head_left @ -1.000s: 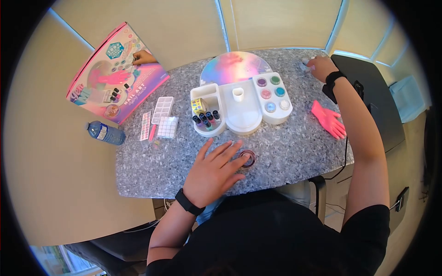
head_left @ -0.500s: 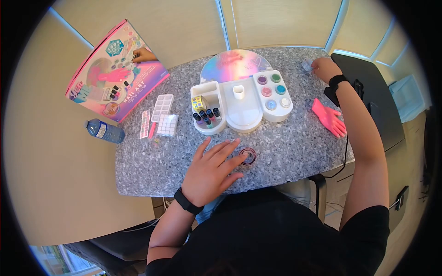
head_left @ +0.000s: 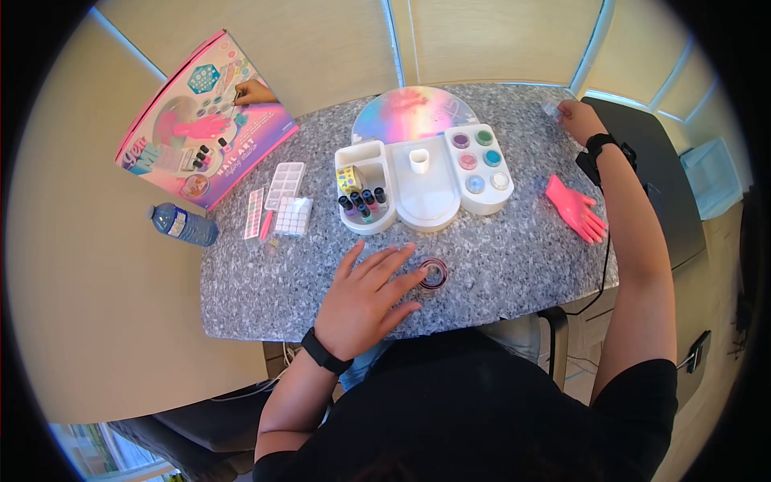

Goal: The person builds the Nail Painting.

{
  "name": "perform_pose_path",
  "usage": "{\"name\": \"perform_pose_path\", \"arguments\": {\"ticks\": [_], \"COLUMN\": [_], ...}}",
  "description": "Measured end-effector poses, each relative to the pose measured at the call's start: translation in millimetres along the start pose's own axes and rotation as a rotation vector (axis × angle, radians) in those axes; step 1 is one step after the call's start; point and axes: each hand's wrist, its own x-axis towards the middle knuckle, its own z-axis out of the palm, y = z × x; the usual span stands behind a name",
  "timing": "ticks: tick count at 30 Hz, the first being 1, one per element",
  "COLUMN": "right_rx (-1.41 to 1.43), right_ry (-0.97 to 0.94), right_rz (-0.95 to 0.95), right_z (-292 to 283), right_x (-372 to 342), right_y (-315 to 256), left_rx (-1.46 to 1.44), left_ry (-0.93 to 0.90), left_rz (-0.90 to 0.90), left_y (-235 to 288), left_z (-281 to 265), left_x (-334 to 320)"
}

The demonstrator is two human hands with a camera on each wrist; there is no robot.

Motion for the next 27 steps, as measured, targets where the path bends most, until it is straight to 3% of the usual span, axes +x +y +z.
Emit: {"name": "perform_pose_path", "arguments": {"ticks": [5,9,13,17,19,23,25,27], "right_rx": [0.306,0.413,0.415,0.297,0.231,0.213,0.155,0.160], "right_ry": [-0.110,-0.215,-0.362,-0.383,-0.222,-0.169,-0.061,-0.051], "right_rz": [-0.090,-0.486,-0.619,-0.545,-0.489,-0.550,-0.737,-0.786], "right_z": [-42.3,-102.2,-72.3,-51.2,-51.3,-64.0,-62.7,-54.6], "right_x": [-40.8,-147.2,-223.9,-248.4,-255.1,-263.3,-269.7,-274.9], "right_y": [-61.4,-173.5,-206.6,-197.9,-193.2,-208.0,-221.6,-235.2], "left_rx": [-0.008,-0.028,-0.038,-0.008,0.001,-0.029,-0.048,-0.065], "left_ry": [-0.009,-0.011,0.000,0.015,0.025,0.092,0.127,0.162], "left_rz": [-0.013,-0.011,-0.001,0.026,0.021,-0.011,0.002,0.015], "left_y": [-0.9,-2.2,0.5,2.0,4.3,14.4,19.9,19.1], "left_z": [-2.4,1.6,2.1,5.3,7.8,7.0,5.9,6.5], "left_x": [1.4,4.8,11.6,13.5,12.8,18.2,21.8,24.0]}}
